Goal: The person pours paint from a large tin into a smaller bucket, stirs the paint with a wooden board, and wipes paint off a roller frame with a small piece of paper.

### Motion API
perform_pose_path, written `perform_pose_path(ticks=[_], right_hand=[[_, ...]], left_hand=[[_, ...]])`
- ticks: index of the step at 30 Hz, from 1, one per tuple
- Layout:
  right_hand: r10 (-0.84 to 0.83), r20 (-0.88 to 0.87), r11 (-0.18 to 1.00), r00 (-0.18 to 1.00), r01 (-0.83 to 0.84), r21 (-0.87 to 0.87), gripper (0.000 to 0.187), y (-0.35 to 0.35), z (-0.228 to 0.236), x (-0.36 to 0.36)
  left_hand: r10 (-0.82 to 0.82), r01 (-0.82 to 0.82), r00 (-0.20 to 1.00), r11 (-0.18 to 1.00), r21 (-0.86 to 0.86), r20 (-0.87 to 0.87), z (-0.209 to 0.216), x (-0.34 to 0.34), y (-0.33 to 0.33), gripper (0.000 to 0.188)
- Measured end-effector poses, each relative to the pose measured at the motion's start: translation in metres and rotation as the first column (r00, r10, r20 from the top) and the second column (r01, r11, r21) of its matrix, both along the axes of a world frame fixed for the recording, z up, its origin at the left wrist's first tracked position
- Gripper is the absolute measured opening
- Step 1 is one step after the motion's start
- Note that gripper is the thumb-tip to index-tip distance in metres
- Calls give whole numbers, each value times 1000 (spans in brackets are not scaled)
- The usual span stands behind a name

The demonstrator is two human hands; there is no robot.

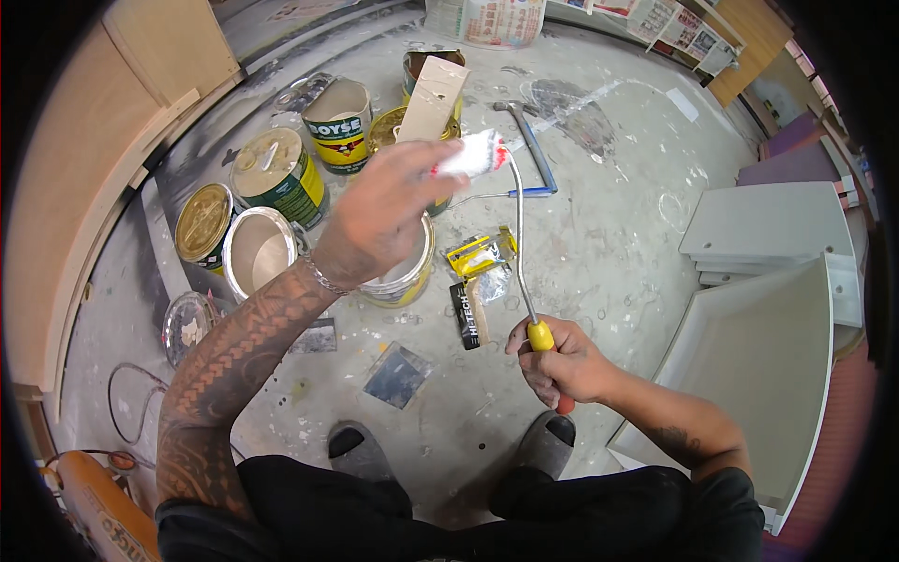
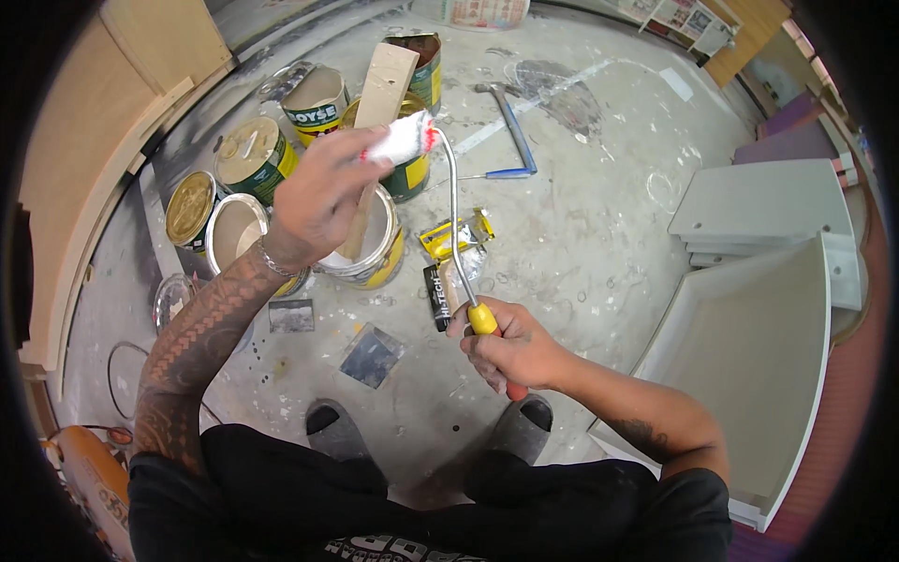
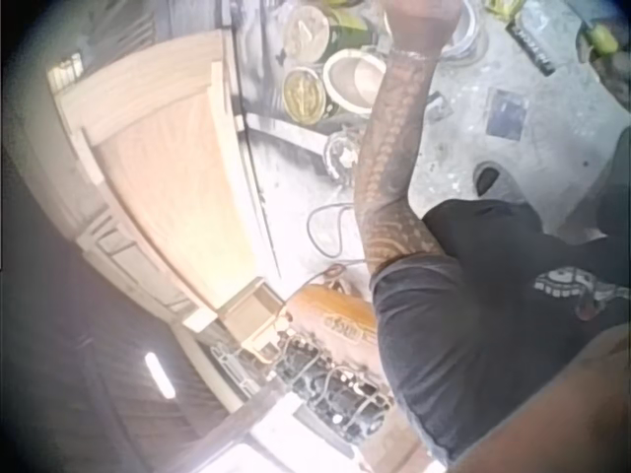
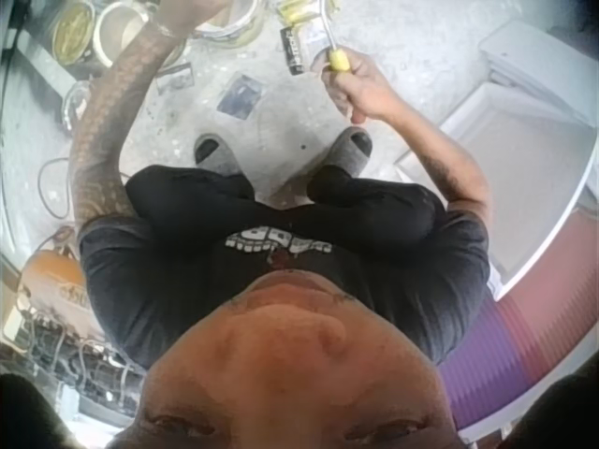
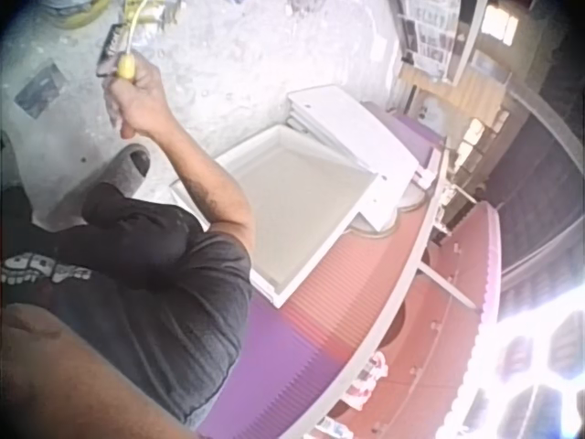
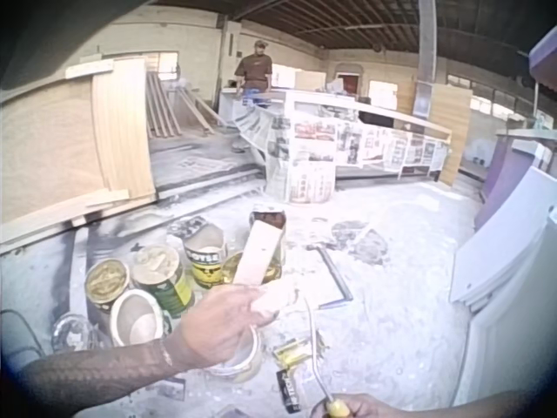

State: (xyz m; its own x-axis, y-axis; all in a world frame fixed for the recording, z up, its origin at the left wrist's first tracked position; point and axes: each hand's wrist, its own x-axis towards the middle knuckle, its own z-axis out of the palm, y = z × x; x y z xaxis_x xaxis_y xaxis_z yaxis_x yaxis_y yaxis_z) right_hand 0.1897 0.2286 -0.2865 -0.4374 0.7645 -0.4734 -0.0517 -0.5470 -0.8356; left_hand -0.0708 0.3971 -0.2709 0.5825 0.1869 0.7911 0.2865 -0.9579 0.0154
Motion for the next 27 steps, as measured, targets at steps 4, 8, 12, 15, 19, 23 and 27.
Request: perform_pose_path(ticks=[4, 8, 12, 15, 19, 23, 27], right_hand=[[-9, 17, 1000, 1000, 9, 13, 18, -2, -7, 7], [-17, -19, 1000, 1000, 18, 16, 18, -1, -10, 4], [-53, -37, 999, 998, 52, -13, 17, 3, -10, -2], [-72, -94, 997, 993, 71, -17, 20, 5, -6, 4], [176, 125, 984, 976, -172, -45, 27, -4, -28, 6], [308, 412, 937, 858, -348, 23, 29, 2, -13, 11], [248, 538, 882, 806, -418, 218, 22, 2, -21, 23]], left_hand=[[370, 112, 841, 595, -796, 396, 3, 6, -1, 30], [627, 356, 679, 171, -919, 381, -4, -9, 15, 56], [476, 355, 666, 475, -805, 575, -21, -7, 20, 47], [219, 202, 873, 651, -732, 435, -15, 5, 2, 43], [166, 11, 984, 275, -961, 59, 0, 7, -16, 39], [-23, -136, 981, 629, -765, -194, 12, 5, -26, 34], [-102, -55, 983, 630, -774, -153, 17, 9, -28, 33]])
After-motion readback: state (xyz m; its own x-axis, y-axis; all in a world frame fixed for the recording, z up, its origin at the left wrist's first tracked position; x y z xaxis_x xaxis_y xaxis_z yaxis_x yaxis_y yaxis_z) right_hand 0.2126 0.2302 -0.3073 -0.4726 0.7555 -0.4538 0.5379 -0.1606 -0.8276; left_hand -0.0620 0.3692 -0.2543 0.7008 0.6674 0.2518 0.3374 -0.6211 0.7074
